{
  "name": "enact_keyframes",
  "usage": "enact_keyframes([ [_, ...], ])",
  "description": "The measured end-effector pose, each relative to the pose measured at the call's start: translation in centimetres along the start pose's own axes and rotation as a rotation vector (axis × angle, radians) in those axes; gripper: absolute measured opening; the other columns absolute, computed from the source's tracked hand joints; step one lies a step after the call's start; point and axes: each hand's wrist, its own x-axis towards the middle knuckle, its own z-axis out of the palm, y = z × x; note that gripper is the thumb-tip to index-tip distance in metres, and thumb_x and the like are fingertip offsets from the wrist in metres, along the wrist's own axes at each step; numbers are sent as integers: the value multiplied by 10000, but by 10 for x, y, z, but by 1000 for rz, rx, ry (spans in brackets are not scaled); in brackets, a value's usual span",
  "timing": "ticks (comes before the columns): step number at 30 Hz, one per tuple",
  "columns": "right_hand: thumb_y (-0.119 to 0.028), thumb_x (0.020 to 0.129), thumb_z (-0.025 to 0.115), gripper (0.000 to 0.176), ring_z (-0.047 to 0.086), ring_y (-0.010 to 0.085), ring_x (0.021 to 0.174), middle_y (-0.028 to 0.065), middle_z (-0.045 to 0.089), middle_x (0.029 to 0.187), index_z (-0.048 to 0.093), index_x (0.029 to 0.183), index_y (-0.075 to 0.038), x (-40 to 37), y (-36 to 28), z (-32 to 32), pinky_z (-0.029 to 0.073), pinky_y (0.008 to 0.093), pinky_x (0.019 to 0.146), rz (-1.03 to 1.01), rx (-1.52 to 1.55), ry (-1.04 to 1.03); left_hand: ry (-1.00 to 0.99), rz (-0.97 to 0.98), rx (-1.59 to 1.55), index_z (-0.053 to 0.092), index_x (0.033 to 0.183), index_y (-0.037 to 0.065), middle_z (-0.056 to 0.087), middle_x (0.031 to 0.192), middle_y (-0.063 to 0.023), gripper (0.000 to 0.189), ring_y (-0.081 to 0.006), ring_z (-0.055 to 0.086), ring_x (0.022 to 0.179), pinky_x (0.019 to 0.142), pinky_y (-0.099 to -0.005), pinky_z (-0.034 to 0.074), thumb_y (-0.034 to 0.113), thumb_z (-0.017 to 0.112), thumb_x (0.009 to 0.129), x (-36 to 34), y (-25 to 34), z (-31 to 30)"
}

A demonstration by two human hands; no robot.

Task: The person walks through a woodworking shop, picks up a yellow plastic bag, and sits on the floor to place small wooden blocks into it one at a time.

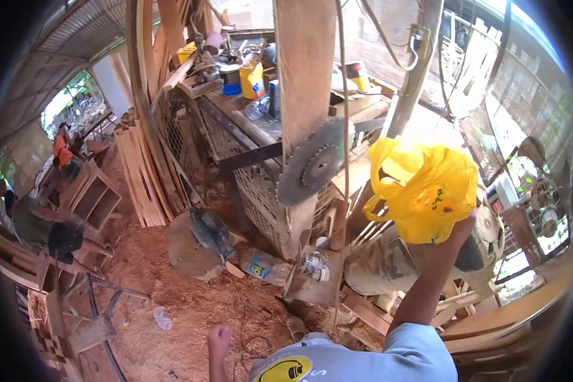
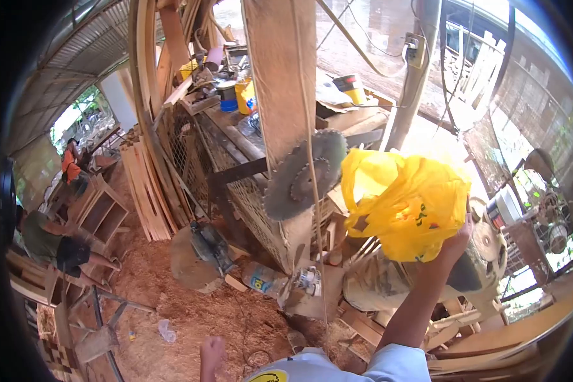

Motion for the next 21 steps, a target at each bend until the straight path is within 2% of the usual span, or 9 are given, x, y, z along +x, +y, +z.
enact_keyframes([
  [2, -218, 877, 523, 378, 572, 193, 942, 128, 581, 1098, 534, 1130, 63, -9, -3, -19, 460, 300, 782, 30, -21, 5, 68, 391, -13, 584, 777, 5, 543, 630, -14, 160, -93, 505, 558, 519, -250, 418, 139, 542, 854, 1, 112, 12],
  [5, -217, 877, 525, 372, 575, 192, 929, 128, 584, 1094, 538, 1122, 62, -19, -8, -38, 462, 298, 773, 25, -80, 0, -34, 819, 61, 614, 937, 7, 605, 902, -106, 199, -215, 585, 840, 769, -306, 465, 129, 627, 780, -36, 265, 19],
  [8, -215, 876, 527, 366, 578, 190, 916, 128, 587, 1090, 543, 1115, 61, -29, -16, -53, 465, 297, 765, -34, -180, -13, -116, 1193, 91, 372, 1252, 31, 409, 1247, -168, 762, -285, 467, 1100, 900, -366, 408, 390, 742, 691, -65, 345, 42],
  [10, -214, 875, 528, 362, 580, 190, 908, 127, 589, 1087, 546, 1109, 61, -38, -18, -56, 466, 296, 759, -79, -288, -52, -129, 1312, 118, 310, 1286, 3, 350, 1272, -208, 873, -353, 352, 1196, 986, -438, 305, 471, 724, 677, -93, 385, 54],
  [12, -213, 875, 529, 358, 582, 189, 899, 127, 591, 1084, 549, 1104, 61, -54, -28, -61, 468, 294, 753, -172, -421, -93, 6, 1314, 252, 264, 1313, -7, 353, 1256, -232, 897, -391, 328, 1194, 995, -476, 262, 502, 679, 702, -122, 403, 62],
  [14, -212, 874, 531, 354, 584, 188, 891, 127, 593, 1081, 553, 1099, 60, -72, -36, -60, 470, 293, 747, -265, -547, -152, -10, 1313, -40, 254, 1318, -11, 372, 1247, -240, 873, -376, 396, 1145, 951, -456, 311, 443, 674, 702, -128, 402, 68],
  [16, -211, 874, 532, 350, 586, 187, 882, 127, 595, 1078, 556, 1094, 60, -95, -40, -50, 471, 292, 741, -355, -654, -231, -85, 1328, -202, 420, 1196, -29, 535, 1087, -185, 625, -342, 499, 1052, 902, -418, 360, 205, 699, 688, -132, 381, 71],
  [18, -210, 873, 533, 346, 588, 186, 873, 127, 596, 1075, 559, 1089, 60, -122, -36, -37, 473, 291, 736, -399, -711, -358, -272, 1312, -288, 497, 1096, -9, 561, 1031, -170, 448, -326, 542, 987, 840, -387, 413, 141, 663, 708, -150, 354, 54],
  [21, -209, 873, 535, 341, 591, 185, 861, 126, 599, 1070, 564, 1081, 59, -182, -19, -24, 476, 289, 727, -358, -754, -606, -241, 1116, -412, 510, 1061, 19, 565, 1003, -161, 388, -299, 567, 937, 781, -357, 448, 93, 641, 704, -195, 286, -7],
])
